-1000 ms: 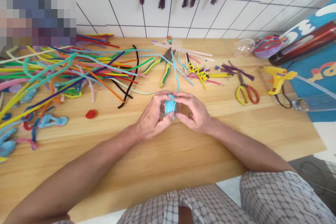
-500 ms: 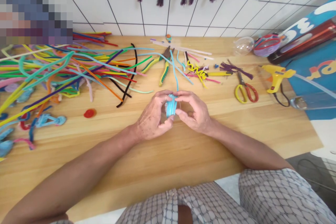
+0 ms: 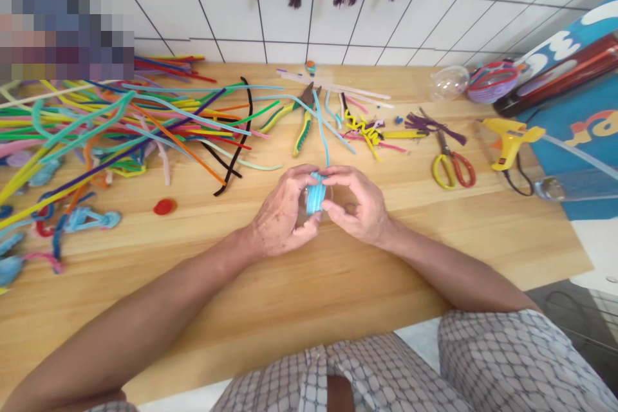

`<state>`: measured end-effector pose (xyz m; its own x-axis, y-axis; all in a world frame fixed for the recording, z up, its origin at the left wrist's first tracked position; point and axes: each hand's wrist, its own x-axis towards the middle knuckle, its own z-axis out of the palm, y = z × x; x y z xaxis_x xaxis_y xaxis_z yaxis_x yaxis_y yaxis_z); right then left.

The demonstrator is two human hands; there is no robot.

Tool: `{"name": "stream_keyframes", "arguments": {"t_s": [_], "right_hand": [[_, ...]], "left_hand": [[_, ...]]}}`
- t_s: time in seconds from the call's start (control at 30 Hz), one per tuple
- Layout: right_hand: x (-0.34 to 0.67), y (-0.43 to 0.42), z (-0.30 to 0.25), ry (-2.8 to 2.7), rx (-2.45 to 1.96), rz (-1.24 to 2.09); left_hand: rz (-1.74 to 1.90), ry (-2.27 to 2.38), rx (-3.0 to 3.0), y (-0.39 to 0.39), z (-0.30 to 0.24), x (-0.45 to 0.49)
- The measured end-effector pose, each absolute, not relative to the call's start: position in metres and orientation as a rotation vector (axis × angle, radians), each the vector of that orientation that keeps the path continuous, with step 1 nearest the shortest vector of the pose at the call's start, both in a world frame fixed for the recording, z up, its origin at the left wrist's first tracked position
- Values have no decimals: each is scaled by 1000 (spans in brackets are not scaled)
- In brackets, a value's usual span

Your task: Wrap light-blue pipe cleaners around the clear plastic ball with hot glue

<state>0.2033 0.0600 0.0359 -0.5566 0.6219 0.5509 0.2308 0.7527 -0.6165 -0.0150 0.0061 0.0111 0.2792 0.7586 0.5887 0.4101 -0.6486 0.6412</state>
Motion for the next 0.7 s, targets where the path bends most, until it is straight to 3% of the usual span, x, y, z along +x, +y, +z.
{"name": "stream_keyframes", "arguments": {"t_s": [0.7], "right_hand": [[204, 62, 34, -2145, -597, 606]], "left_hand": [[1360, 1093, 2163, 5, 3, -14]]}}
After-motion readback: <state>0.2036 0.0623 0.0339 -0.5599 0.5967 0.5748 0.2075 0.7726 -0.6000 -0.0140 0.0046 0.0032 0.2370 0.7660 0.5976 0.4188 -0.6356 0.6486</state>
